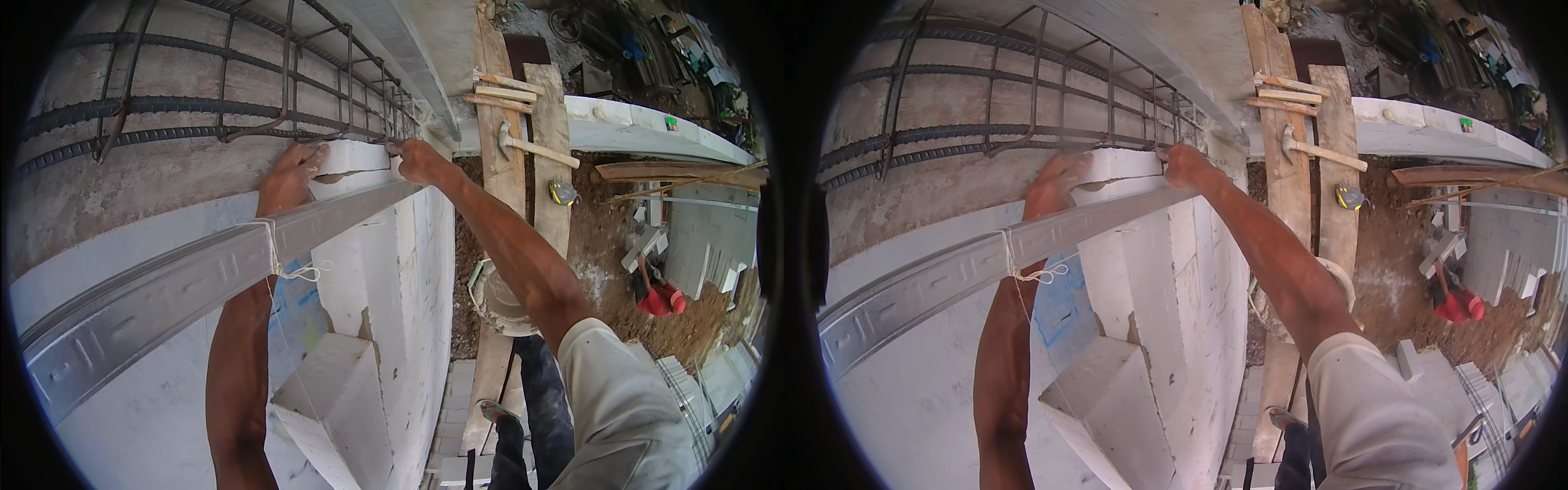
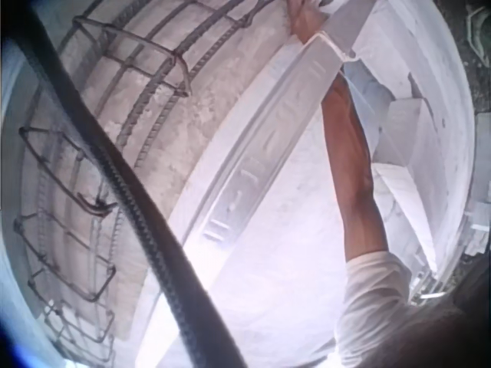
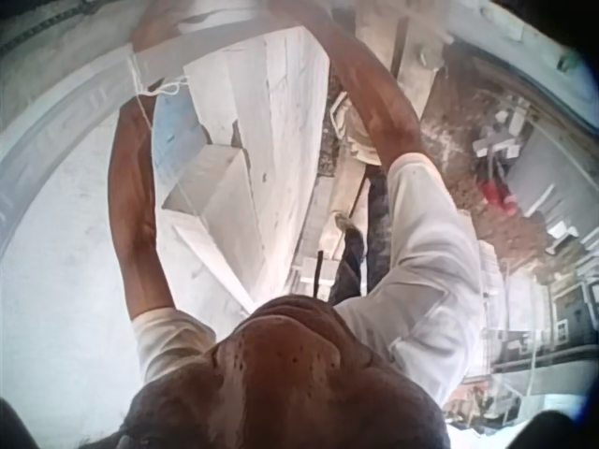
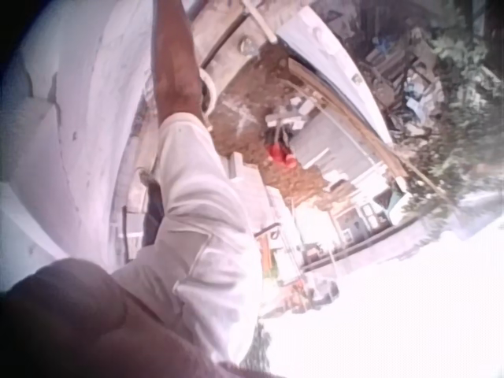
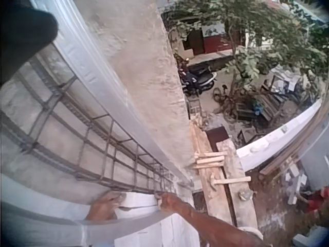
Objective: The person spreads mortar onto a wall using a trowel, places concrete blocks, and taps them with a hammer. They then measure the structure with a tape measure, apply mortar to block pieces, and install them into the wall using a metal straightedge and a hammer.
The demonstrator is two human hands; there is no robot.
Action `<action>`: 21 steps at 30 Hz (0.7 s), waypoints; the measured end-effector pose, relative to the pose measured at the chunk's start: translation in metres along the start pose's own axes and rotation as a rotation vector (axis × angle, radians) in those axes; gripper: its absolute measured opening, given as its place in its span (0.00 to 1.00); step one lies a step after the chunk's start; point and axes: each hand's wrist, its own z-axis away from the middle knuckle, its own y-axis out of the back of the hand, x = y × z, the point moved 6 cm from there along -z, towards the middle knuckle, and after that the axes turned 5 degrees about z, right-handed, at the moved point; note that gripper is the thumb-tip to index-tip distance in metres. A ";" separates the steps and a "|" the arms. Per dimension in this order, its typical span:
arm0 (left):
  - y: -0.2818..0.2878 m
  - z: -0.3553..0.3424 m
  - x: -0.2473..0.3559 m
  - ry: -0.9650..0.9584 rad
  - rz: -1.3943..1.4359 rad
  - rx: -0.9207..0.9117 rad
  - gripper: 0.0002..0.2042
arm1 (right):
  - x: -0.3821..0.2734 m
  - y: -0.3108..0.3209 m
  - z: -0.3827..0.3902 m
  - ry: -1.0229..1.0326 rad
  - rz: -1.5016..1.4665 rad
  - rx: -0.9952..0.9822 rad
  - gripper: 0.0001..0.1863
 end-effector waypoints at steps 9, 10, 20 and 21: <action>-0.006 0.003 -0.018 0.536 0.315 -0.070 0.16 | -0.004 -0.002 0.006 -0.076 -0.014 -0.033 0.32; -0.004 0.003 -0.016 0.438 0.294 -0.057 0.16 | -0.005 -0.004 0.007 -0.114 0.014 -0.074 0.31; -0.016 0.001 -0.022 0.371 0.186 -0.155 0.22 | -0.002 -0.007 0.024 -0.104 -0.143 -0.022 0.29; -0.017 0.000 -0.022 0.367 0.187 -0.154 0.22 | 0.000 -0.010 0.024 -0.064 -0.127 -0.080 0.29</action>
